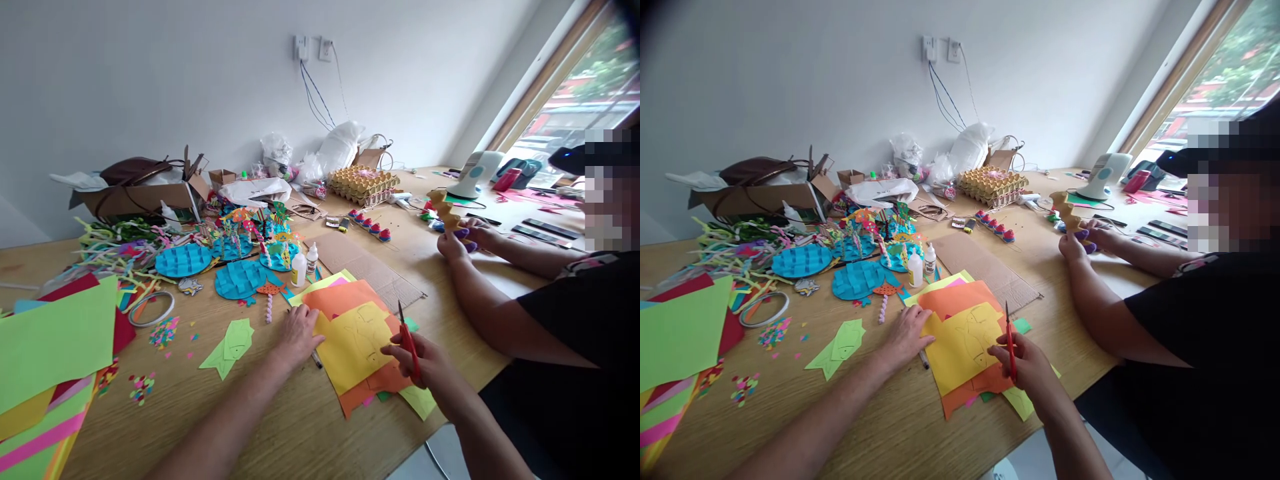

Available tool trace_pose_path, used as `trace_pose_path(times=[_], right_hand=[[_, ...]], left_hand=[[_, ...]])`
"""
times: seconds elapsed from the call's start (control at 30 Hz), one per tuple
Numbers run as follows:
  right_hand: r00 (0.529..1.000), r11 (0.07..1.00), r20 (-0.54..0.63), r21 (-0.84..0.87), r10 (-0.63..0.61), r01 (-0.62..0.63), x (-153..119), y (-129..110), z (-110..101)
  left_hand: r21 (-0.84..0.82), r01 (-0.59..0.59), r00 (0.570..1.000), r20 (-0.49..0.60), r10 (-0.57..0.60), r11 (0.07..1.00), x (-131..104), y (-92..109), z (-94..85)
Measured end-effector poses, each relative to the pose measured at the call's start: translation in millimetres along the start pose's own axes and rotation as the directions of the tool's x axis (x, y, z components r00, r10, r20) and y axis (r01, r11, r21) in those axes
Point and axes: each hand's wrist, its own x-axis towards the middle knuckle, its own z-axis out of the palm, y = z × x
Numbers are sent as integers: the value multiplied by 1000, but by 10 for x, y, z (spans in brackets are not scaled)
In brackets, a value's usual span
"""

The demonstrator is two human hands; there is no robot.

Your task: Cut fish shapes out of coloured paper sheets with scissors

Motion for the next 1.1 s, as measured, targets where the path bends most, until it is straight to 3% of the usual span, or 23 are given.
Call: trace_pose_path(times=[0.1,0.23,0.53,0.67,0.8,0.97,1.1], right_hand=[[996,973,55,215,76,-86,-229,57,9],[986,880,35,446,163,-161,-463,130,71],[974,764,60,611,217,-207,-545,162,361],[986,830,-75,552,150,-85,-497,198,467],[973,952,-228,288,-37,103,-382,243,522],[951,974,-285,147,-124,171,-220,200,515],[936,970,-301,102,-180,219,-204,73,423]], left_hand=[[-14,-4,1000,1,4,1000,-3,-5,-8],[-25,-5,1000,4,5,1000,-3,-13,-12],[-40,4,1000,7,-3,999,0,-26,13],[-49,9,1000,5,-9,999,-8,-24,5],[-80,26,1000,4,-26,996,-18,-13,0],[-183,31,999,-5,-32,983,-50,12,-30],[-332,17,999,-43,-34,943,-119,-21,-177]])
